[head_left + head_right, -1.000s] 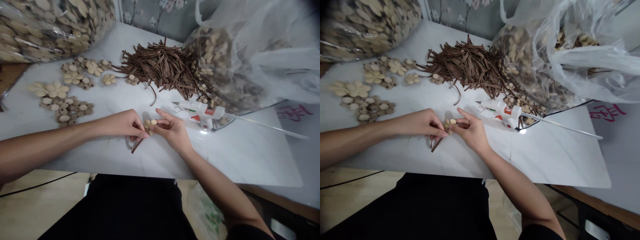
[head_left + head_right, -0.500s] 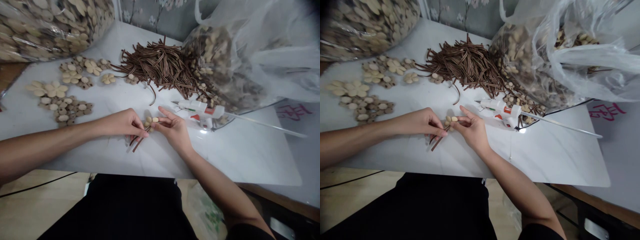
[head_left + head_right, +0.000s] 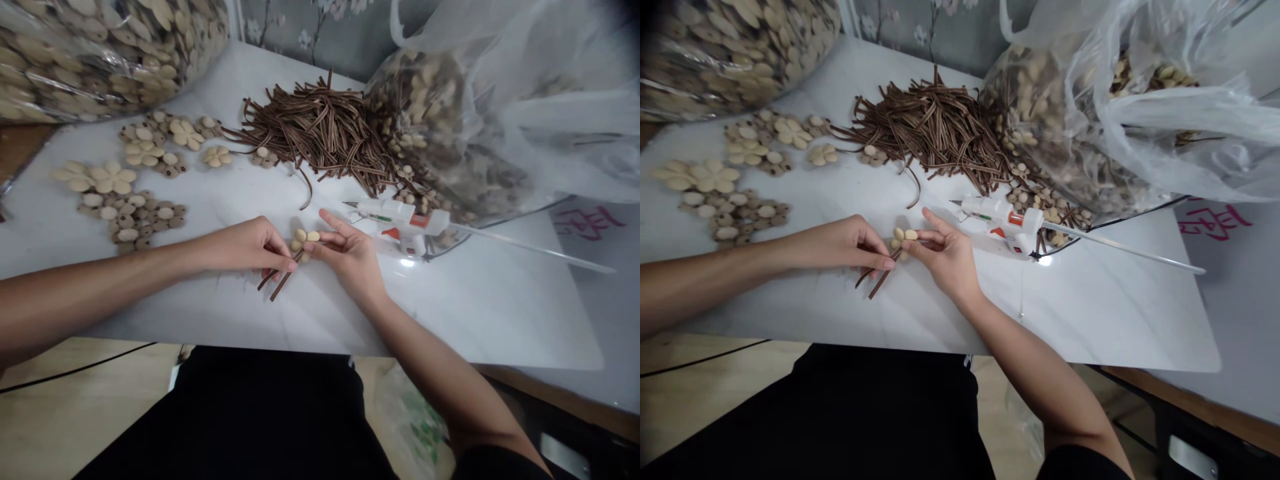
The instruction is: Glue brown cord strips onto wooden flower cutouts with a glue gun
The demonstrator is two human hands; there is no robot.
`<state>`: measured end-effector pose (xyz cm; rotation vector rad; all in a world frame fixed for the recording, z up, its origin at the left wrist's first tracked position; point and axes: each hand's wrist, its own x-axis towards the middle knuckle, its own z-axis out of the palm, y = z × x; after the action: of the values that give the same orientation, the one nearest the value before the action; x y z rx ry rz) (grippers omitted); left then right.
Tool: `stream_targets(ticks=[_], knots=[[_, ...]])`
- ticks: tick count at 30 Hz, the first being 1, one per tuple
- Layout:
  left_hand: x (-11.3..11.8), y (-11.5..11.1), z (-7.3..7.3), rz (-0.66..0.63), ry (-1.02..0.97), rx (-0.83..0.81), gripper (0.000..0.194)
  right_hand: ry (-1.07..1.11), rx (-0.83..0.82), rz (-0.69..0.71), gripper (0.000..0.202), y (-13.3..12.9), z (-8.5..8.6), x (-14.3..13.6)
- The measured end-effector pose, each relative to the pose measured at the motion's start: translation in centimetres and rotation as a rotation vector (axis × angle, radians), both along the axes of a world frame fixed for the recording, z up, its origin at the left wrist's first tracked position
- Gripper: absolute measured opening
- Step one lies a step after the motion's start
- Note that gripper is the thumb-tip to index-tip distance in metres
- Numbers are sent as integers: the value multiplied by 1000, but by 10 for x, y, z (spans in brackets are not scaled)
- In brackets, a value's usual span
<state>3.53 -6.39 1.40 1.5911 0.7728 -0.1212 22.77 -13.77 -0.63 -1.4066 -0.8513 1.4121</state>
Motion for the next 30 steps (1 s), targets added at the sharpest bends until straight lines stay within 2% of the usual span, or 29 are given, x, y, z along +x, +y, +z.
stream_targets(ticks=[5,13,23,30], knots=[[0,1,0,2,-13,-2,29,53,-16,-6,85,0,3,0],[0,0,5,-10,-13,34,35,17,-23,4,85,0,3,3],[-4,4,-3,-12,-33,10,33,8,-35,13,86,0,5,4],[-5,4,-4,-4,-25,55,30,-1,-29,31,87,0,4,5]])
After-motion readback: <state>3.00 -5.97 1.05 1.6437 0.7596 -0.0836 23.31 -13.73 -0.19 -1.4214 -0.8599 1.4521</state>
